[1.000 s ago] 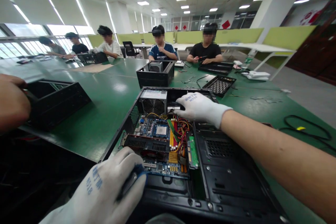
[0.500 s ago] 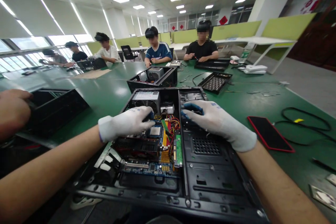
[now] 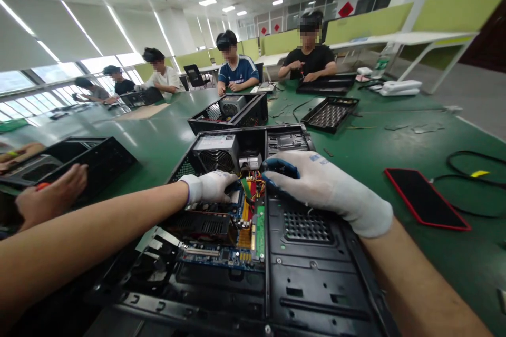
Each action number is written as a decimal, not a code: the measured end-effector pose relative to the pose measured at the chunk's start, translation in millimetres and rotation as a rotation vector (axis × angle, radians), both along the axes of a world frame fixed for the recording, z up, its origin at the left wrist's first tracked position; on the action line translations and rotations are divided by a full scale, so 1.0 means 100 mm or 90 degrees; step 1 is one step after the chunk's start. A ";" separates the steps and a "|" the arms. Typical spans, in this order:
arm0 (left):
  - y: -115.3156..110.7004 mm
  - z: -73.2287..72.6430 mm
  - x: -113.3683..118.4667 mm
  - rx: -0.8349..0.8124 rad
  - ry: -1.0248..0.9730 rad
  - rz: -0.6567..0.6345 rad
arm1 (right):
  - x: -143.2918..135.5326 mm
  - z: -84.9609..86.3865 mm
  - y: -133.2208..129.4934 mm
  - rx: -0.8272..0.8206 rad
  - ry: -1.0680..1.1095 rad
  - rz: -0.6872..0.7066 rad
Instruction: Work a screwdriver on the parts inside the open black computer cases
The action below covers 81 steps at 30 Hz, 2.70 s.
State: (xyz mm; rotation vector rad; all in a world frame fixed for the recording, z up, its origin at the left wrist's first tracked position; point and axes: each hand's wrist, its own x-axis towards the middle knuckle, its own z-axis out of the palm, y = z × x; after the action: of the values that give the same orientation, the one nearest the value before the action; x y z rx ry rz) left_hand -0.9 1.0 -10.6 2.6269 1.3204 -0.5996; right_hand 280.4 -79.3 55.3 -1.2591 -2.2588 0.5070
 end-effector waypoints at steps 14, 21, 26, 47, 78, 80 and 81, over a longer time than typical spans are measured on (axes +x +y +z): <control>0.05 -0.10 0.02 0.010 0.023 0.016 | 0.02 -0.06 -0.01 0.023 -0.013 0.027; 0.06 -0.12 0.02 -0.004 0.030 0.021 | 0.00 -0.05 -0.01 0.020 -0.017 0.020; 0.04 -0.13 0.02 -0.006 0.000 -0.001 | 0.01 -0.06 -0.01 0.032 -0.018 0.031; 0.06 -0.13 0.03 -0.009 0.036 0.026 | 0.03 -0.08 -0.01 0.049 -0.019 0.039; 0.04 -0.08 0.04 -0.001 0.056 0.018 | 0.03 -0.08 -0.01 0.042 0.022 0.061; 0.04 -0.08 0.04 -0.002 0.054 0.017 | 0.04 -0.09 0.00 0.040 0.025 0.062; 0.04 -0.08 0.04 -0.004 0.053 0.017 | 0.04 -0.09 0.00 0.039 0.028 0.062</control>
State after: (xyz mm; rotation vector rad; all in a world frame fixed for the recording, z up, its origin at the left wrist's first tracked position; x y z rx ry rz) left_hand 3.4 5.1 -18.4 2.6010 1.3720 -0.7140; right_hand 284.3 -79.6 45.9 -1.1018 -2.2903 0.4925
